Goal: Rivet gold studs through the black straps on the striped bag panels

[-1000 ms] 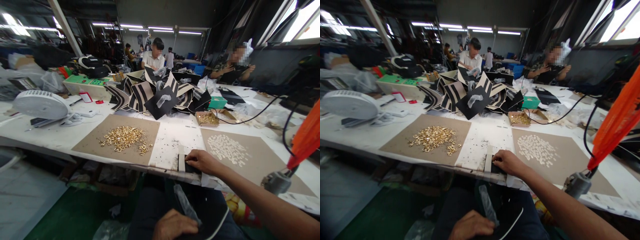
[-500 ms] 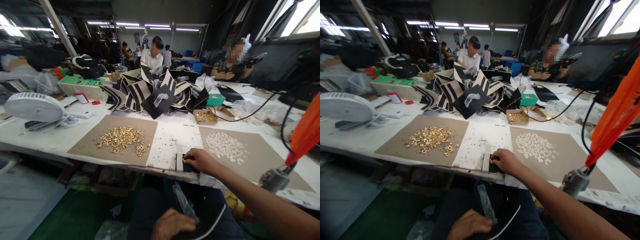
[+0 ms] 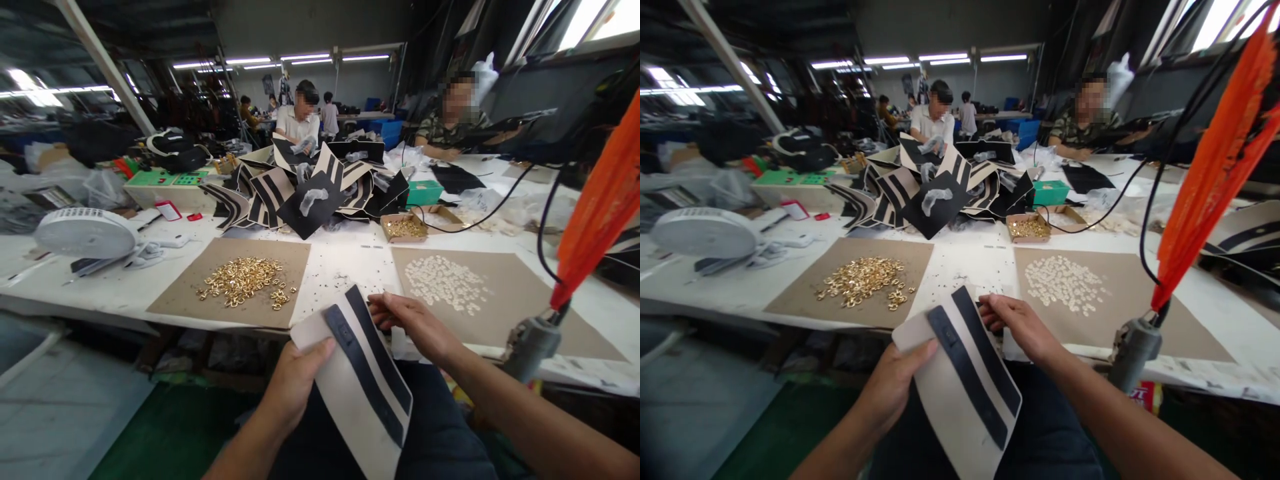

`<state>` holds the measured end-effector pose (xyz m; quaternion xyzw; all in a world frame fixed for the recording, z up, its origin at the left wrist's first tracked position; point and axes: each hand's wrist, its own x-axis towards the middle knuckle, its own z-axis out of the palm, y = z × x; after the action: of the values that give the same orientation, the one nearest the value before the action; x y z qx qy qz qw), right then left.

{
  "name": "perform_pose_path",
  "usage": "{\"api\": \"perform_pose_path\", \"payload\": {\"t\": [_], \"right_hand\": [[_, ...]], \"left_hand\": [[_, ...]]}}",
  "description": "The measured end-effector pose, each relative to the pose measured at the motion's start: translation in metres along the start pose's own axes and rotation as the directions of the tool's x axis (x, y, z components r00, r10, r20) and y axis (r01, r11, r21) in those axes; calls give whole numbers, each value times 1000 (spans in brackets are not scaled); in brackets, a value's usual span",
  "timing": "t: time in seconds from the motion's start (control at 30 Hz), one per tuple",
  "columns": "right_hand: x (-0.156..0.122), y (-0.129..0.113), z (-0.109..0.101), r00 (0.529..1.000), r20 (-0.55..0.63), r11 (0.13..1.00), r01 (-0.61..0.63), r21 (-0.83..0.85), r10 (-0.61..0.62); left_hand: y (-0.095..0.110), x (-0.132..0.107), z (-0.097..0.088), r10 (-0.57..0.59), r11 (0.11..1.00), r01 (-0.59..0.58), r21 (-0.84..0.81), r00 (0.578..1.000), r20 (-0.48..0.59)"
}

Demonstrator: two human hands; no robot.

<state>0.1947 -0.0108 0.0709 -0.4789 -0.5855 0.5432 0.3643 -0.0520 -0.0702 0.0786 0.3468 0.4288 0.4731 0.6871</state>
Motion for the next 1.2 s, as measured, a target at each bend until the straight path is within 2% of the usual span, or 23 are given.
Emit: {"api": "perform_pose_path", "payload": {"t": [0.13, 0.2, 0.27, 0.37, 0.43, 0.5, 0.57, 0.67, 0.7, 0.77, 0.83, 0.9, 1.03, 1.2], "right_hand": [[-11, -12, 8, 996, 59, 970, -85, 226, 74], [-14, -13, 14, 988, 92, 919, -151, 365, 126], [-21, -7, 20, 967, 159, 846, -251, 470, 199], [-40, 13, 29, 930, 202, 802, -368, 470, 308], [-54, 28, 34, 939, 173, 851, -342, 398, 297], [-62, 36, 35, 960, 126, 918, -277, 285, 250], [-62, 36, 33, 974, 35, 963, -229, 146, 226], [-44, 27, 25, 973, -143, 979, -193, -72, 182], [-35, 23, 21, 968, -195, 968, -192, -160, 159], [-15, 19, 16, 955, -277, 907, -208, -366, 107], [1, 18, 14, 944, -323, 795, -243, -556, 63], [13, 20, 13, 941, -335, 708, -265, -655, 43], [22, 23, 13, 935, -351, 649, -298, -700, 51], [29, 24, 11, 932, -353, 584, -335, -739, 88]], "left_hand": [[19, 14, 8, -64, 998, 64, -2, 998, 26], [21, 19, 13, -105, 994, 104, 16, 994, 42], [13, 19, 15, -139, 990, 138, 43, 990, 34], [-14, 14, 11, -205, 968, 202, 147, 979, 3], [-33, 9, 6, -238, 938, 224, 265, 971, 20], [-45, 8, 5, -230, 900, 198, 388, 972, 38], [-47, 14, 8, -169, 870, 136, 474, 985, 27], [-33, 35, 18, -23, 830, 13, 558, 1000, 12], [-27, 44, 21, 15, 792, -18, 610, 1000, 9], [-15, 62, 26, 64, 650, -45, 759, 998, 5], [-8, 79, 28, 76, 491, -37, 870, 997, 0], [-5, 91, 27, 77, 419, -29, 907, 997, -4], [-10, 105, 22, 53, 439, -30, 898, 999, 8], [-16, 114, 18, 23, 523, -44, 851, 999, 37]]}}
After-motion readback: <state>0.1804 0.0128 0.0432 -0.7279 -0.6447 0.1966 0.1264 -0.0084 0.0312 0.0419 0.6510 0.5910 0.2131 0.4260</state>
